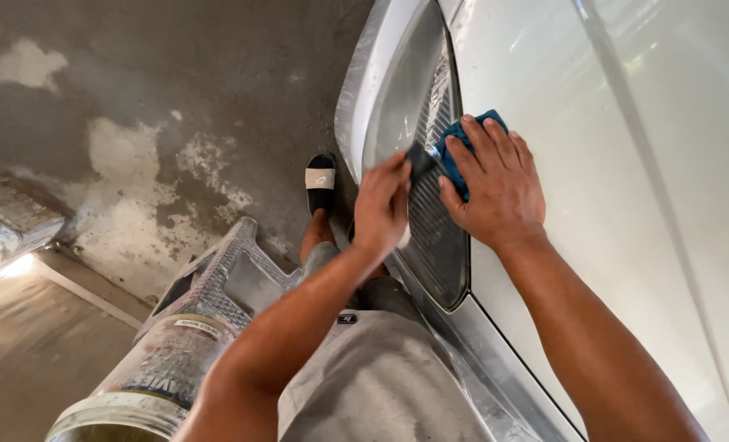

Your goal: Sand and polish a car headlight using a sanding block and a wet cloth.

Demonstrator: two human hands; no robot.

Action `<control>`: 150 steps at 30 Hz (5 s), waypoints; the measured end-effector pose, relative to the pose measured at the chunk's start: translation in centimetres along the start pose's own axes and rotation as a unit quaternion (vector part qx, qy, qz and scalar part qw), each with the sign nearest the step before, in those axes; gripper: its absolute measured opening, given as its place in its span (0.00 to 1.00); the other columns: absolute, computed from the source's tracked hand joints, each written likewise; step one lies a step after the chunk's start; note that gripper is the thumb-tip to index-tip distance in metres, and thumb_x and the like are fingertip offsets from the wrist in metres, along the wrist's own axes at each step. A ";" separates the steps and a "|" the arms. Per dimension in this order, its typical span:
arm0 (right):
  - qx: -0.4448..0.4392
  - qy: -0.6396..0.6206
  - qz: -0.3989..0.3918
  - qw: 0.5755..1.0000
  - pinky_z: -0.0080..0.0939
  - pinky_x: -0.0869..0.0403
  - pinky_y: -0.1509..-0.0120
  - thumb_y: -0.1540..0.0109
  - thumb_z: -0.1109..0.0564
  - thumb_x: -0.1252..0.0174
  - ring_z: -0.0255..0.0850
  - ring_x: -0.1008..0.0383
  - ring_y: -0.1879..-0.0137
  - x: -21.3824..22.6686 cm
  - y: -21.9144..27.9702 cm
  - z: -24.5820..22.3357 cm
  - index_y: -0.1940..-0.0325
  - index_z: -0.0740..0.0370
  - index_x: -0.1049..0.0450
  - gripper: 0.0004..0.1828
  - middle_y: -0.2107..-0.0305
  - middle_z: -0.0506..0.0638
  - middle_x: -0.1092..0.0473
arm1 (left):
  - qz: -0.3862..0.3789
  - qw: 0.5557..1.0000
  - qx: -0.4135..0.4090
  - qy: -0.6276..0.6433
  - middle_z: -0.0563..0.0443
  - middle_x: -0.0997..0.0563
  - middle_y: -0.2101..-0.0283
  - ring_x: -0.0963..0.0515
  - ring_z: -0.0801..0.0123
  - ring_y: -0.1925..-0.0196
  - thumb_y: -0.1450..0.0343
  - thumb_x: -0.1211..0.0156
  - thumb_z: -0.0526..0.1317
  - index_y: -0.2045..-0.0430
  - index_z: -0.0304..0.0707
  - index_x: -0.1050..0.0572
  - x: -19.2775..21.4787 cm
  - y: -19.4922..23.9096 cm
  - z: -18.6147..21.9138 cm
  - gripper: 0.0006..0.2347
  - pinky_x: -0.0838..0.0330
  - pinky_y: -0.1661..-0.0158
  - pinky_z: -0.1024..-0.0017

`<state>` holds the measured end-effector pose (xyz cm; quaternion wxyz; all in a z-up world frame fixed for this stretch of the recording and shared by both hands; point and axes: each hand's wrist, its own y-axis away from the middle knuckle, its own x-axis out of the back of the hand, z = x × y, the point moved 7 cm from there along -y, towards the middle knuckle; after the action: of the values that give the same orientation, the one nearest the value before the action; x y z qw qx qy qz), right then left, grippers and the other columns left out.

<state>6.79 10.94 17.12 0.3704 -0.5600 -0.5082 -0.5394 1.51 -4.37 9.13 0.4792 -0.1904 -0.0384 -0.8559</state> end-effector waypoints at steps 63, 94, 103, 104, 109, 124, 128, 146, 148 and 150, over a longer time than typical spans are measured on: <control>-0.005 0.022 -0.005 1.000 0.57 0.42 0.20 0.33 0.43 0.42 0.51 0.41 0.23 0.1 0.0 -0.2 0.32 0.55 0.26 0.27 0.29 0.52 0.37 | 0.000 0.999 0.047 0.015 0.41 0.20 0.42 0.20 0.50 0.42 0.26 0.41 0.32 0.52 0.34 0.21 -1.3 -2.6 -2.2 0.10 0.26 0.41 0.62; -0.010 0.018 -0.014 1.000 0.55 0.41 0.21 0.35 0.44 0.42 0.48 0.39 0.25 0.4 -0.1 -0.4 0.37 0.54 0.25 0.25 0.31 0.50 0.35 | -0.060 0.997 -0.030 -0.039 0.35 0.22 0.42 0.23 0.45 0.44 0.27 0.42 0.30 0.49 0.31 0.23 -4.0 -7.7 -1.1 0.13 0.30 0.42 0.60; -0.012 0.018 0.002 1.000 0.55 0.41 0.21 0.34 0.44 0.42 0.49 0.37 0.26 0.7 -0.4 -0.3 0.37 0.55 0.24 0.24 0.31 0.51 0.35 | 0.005 0.996 0.084 0.002 0.34 0.17 0.52 0.18 0.42 0.50 0.24 0.43 0.34 0.54 0.31 0.21 -4.8 -13.0 -5.4 0.08 0.23 0.48 0.59; -0.012 0.017 -0.002 1.000 0.55 0.41 0.22 0.34 0.43 0.42 0.49 0.37 0.26 0.7 -0.5 -0.3 0.37 0.55 0.24 0.24 0.31 0.51 0.34 | -0.016 0.999 0.032 -0.017 0.33 0.19 0.48 0.20 0.41 0.48 0.25 0.43 0.33 0.52 0.29 0.22 -3.2 -10.4 -2.4 0.10 0.26 0.45 0.57; -0.014 0.037 -0.018 0.999 0.55 0.41 0.22 0.35 0.43 0.42 0.49 0.37 0.26 0.3 -0.4 -0.3 0.37 0.54 0.24 0.25 0.32 0.50 0.34 | -0.104 0.994 -0.003 -0.029 0.33 0.23 0.40 0.24 0.43 0.45 0.27 0.43 0.30 0.49 0.27 0.22 -2.4 -6.6 -0.7 0.12 0.29 0.44 0.56; -0.008 0.015 -0.009 1.000 0.56 0.40 0.22 0.35 0.43 0.42 0.48 0.38 0.26 0.6 -0.3 -0.5 0.37 0.55 0.23 0.25 0.32 0.50 0.34 | -0.079 0.997 0.022 0.000 0.36 0.25 0.39 0.24 0.41 0.41 0.26 0.39 0.30 0.46 0.32 0.24 0.1 -0.6 -0.3 0.14 0.29 0.42 0.56; -0.018 0.025 -0.016 0.999 0.56 0.40 0.23 0.35 0.43 0.42 0.50 0.38 0.26 0.3 -0.5 -0.3 0.38 0.55 0.23 0.24 0.32 0.51 0.34 | -0.058 0.990 0.109 0.069 0.37 0.19 0.48 0.19 0.47 0.49 0.27 0.41 0.31 0.49 0.34 0.23 -3.5 -8.6 -6.5 0.12 0.25 0.46 0.61; -0.024 0.085 -0.094 0.992 0.68 0.57 0.24 0.36 0.36 0.49 0.59 0.50 0.24 -8.9 -18.2 3.4 0.30 0.67 0.34 0.39 0.28 0.62 0.45 | -0.206 0.937 0.267 0.090 0.44 0.18 0.47 0.18 0.62 0.47 0.28 0.37 0.35 0.49 0.32 0.22 10.3 -0.2 -10.0 0.13 0.26 0.47 0.69; -0.034 0.095 -0.116 0.988 0.67 0.56 0.25 0.36 0.37 0.50 0.58 0.50 0.24 -11.8 -19.4 2.2 0.31 0.67 0.34 0.38 0.29 0.62 0.45 | -0.206 0.945 0.239 0.084 0.44 0.18 0.46 0.20 0.64 0.46 0.26 0.37 0.34 0.48 0.31 0.22 13.4 -0.9 -10.5 0.13 0.28 0.45 0.70; 0.037 0.174 -0.258 0.950 0.67 0.53 0.24 0.30 0.41 0.56 0.57 0.41 0.28 -15.6 -18.7 -0.3 0.38 0.65 0.27 0.29 0.35 0.63 0.36 | -0.121 0.907 0.352 0.196 0.51 0.17 0.53 0.20 0.76 0.53 0.26 0.40 0.32 0.47 0.31 0.22 15.9 -0.6 -12.6 0.13 0.26 0.50 0.76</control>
<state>-9.90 11.89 -0.68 0.3216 -0.2933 -0.5825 -0.6865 -10.07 -20.05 3.29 0.4056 0.1679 -0.2654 -0.8584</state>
